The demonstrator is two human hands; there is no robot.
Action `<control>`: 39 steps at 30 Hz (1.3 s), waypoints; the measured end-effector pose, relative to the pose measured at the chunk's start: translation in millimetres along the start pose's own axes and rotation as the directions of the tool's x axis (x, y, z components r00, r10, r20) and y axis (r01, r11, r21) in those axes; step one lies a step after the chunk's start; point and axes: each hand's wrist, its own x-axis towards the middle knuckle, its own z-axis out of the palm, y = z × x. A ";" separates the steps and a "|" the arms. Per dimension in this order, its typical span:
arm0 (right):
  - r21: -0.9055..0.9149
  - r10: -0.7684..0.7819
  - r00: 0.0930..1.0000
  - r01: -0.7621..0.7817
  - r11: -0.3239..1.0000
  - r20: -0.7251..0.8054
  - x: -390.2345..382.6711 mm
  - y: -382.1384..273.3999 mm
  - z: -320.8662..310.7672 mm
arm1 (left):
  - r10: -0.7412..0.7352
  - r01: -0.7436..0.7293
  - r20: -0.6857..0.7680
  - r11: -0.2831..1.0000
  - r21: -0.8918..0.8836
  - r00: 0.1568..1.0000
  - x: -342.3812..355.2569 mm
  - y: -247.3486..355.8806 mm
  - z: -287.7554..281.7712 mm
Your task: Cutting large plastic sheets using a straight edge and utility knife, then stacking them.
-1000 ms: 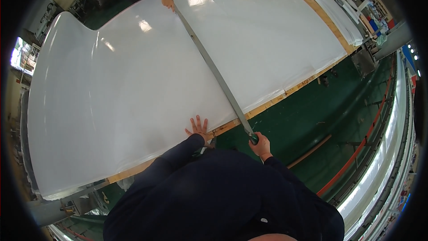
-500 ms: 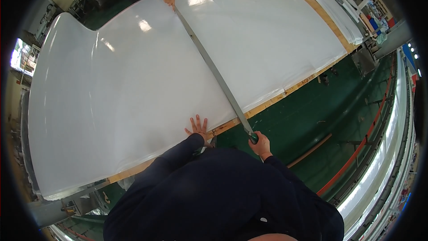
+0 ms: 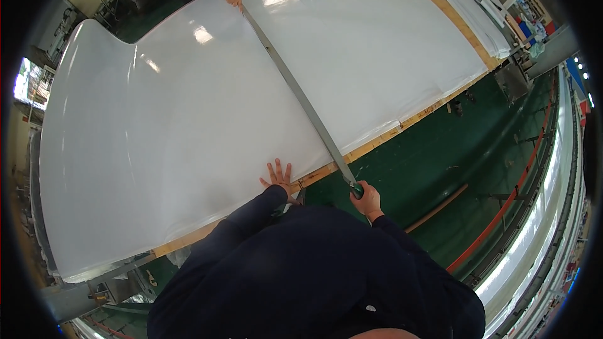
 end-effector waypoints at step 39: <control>-0.036 -0.008 1.000 0.008 0.999 -0.005 -0.8 -0.8 -0.7 | 0.021 -0.020 0.021 1.000 -0.010 1.000 -4.3 0.1 -6.4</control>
